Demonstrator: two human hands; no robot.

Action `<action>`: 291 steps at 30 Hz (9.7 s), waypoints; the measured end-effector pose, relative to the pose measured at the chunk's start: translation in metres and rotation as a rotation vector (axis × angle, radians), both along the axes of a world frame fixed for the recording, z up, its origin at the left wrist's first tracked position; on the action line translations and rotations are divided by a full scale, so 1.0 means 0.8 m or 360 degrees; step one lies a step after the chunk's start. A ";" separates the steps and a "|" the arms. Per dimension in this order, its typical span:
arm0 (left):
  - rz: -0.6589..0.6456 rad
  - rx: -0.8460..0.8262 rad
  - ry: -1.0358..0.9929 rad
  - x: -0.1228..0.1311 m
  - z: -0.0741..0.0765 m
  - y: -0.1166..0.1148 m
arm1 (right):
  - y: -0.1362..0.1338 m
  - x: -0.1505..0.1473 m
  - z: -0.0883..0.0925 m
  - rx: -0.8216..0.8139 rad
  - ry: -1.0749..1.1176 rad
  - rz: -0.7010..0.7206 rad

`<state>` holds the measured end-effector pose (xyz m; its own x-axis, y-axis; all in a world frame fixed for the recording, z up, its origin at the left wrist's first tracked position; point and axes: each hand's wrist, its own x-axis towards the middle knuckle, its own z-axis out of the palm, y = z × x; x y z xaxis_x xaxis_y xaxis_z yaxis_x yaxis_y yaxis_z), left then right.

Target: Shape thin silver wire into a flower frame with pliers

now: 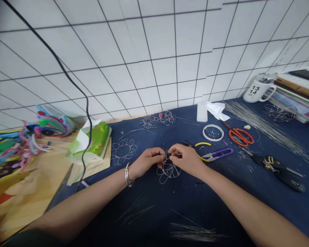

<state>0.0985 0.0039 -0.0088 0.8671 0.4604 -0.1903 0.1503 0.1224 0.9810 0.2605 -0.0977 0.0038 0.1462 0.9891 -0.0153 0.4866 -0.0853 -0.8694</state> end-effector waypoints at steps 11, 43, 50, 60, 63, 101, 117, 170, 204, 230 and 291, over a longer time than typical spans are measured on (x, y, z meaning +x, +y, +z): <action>-0.0017 -0.0072 -0.0072 -0.001 -0.005 0.004 | -0.002 0.006 0.006 -0.0034 -0.0014 0.0138; 0.0049 -0.0675 -0.0268 -0.003 0.003 0.010 | -0.006 -0.007 -0.011 0.0335 -0.0801 0.0165; 0.0037 -0.0674 -0.0244 -0.004 0.001 0.012 | -0.009 -0.016 -0.018 0.0357 -0.1020 0.0170; -0.0047 -0.0702 -0.0238 -0.001 -0.004 0.007 | -0.011 -0.021 -0.015 0.0402 -0.1597 0.0021; -0.0112 -0.0641 -0.0248 -0.003 -0.002 0.010 | -0.011 -0.018 -0.010 0.0414 -0.1556 0.0075; -0.0114 0.0978 -0.0159 -0.009 0.018 0.022 | -0.003 -0.002 0.003 0.0119 -0.0326 -0.0022; 0.0098 0.0199 -0.0119 -0.010 0.003 0.031 | -0.001 0.006 0.005 0.0108 -0.0159 -0.0058; 0.0032 0.0078 -0.0075 -0.008 0.010 0.020 | 0.002 0.006 0.005 0.0123 -0.0095 -0.0103; 0.0103 0.0156 -0.0069 -0.007 0.005 0.018 | 0.000 -0.001 -0.007 0.0511 -0.0883 0.0056; -0.0061 0.2473 0.0154 -0.008 -0.003 0.004 | 0.004 -0.007 0.001 0.0338 -0.0541 0.0175; 0.0213 0.2216 -0.0384 -0.018 -0.015 0.022 | 0.001 0.008 0.004 0.0176 0.0174 -0.0262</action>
